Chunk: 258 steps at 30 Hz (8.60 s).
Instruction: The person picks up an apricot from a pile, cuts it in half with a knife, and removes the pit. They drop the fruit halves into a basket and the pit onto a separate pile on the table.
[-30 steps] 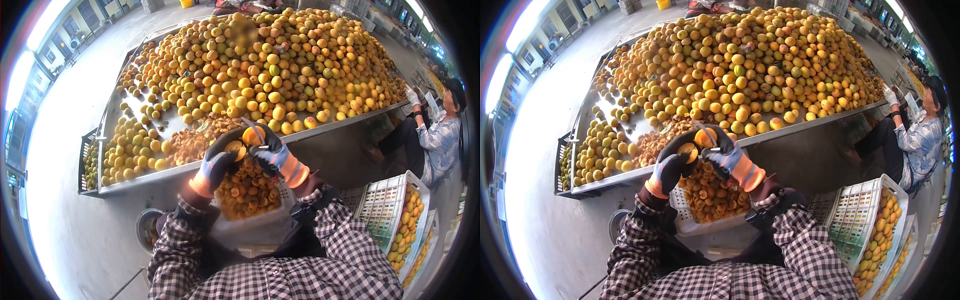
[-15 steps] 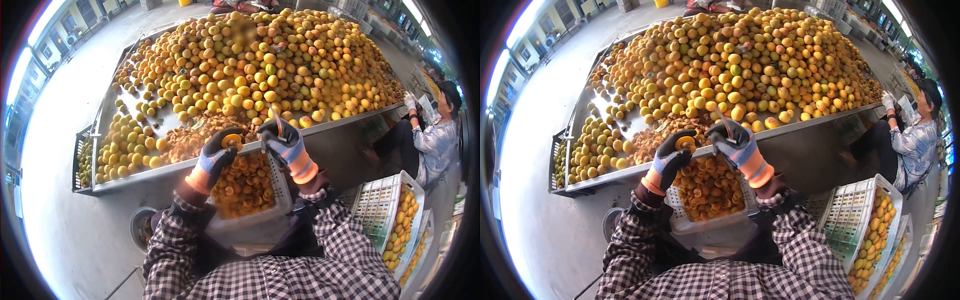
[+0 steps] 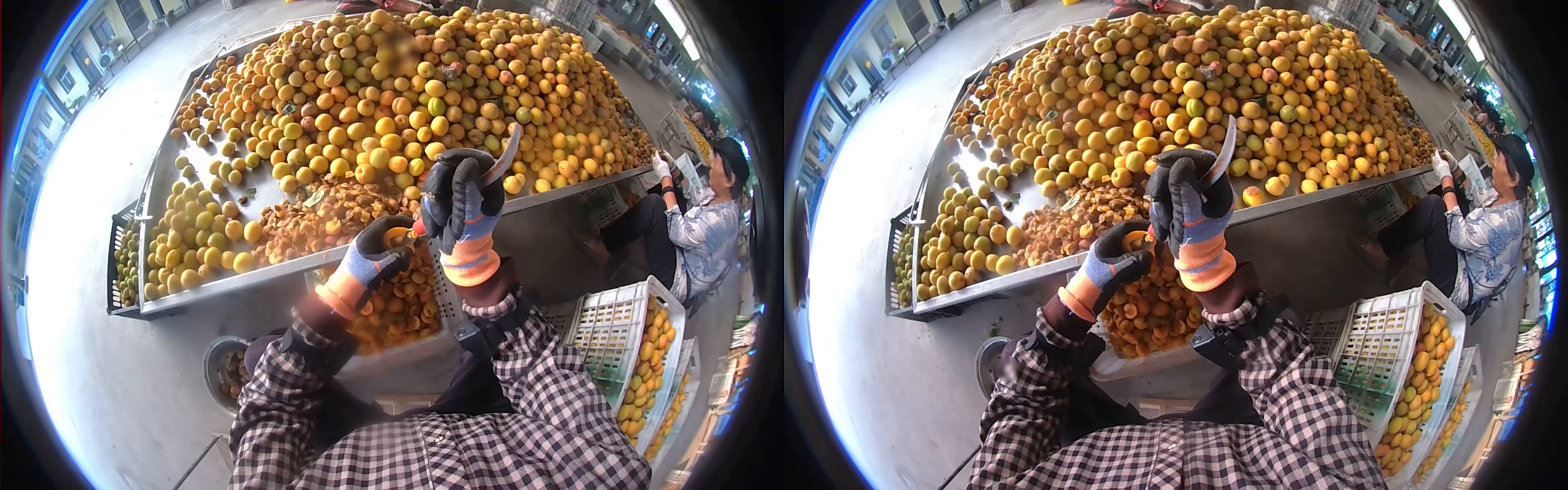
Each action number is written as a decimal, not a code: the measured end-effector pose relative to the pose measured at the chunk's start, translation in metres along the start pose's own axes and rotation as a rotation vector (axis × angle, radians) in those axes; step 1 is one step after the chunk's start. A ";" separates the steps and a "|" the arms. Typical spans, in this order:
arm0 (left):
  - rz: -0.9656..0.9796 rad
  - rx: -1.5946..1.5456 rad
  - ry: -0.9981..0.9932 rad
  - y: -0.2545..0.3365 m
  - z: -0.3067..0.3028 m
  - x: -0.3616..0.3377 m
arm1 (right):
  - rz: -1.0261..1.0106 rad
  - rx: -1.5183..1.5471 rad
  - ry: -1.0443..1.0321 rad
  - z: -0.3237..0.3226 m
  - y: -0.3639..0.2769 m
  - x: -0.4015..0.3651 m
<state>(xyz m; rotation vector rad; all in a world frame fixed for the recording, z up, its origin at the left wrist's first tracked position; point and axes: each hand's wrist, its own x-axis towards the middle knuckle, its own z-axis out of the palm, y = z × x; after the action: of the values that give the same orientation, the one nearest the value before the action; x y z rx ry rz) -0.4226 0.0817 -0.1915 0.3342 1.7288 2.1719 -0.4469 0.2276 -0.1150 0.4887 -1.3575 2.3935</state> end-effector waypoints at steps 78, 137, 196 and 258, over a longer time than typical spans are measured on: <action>0.140 1.537 0.506 -0.011 -0.081 0.123 | 0.471 0.257 0.424 -0.081 0.093 0.081; 0.354 -0.061 0.253 0.026 -0.055 0.073 | 0.225 -0.872 -0.574 -0.054 0.094 0.019; 0.158 -0.060 0.338 0.014 -0.043 0.079 | 0.167 -1.002 -0.454 -0.054 0.093 0.002; -0.033 -0.155 0.065 0.020 -0.013 0.068 | 0.129 0.072 0.075 -0.067 0.046 0.051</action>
<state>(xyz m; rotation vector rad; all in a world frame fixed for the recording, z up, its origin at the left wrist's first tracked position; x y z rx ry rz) -0.4923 0.0941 -0.1766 0.1957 1.5742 2.2990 -0.5214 0.2701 -0.1586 0.3364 -1.3109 2.5447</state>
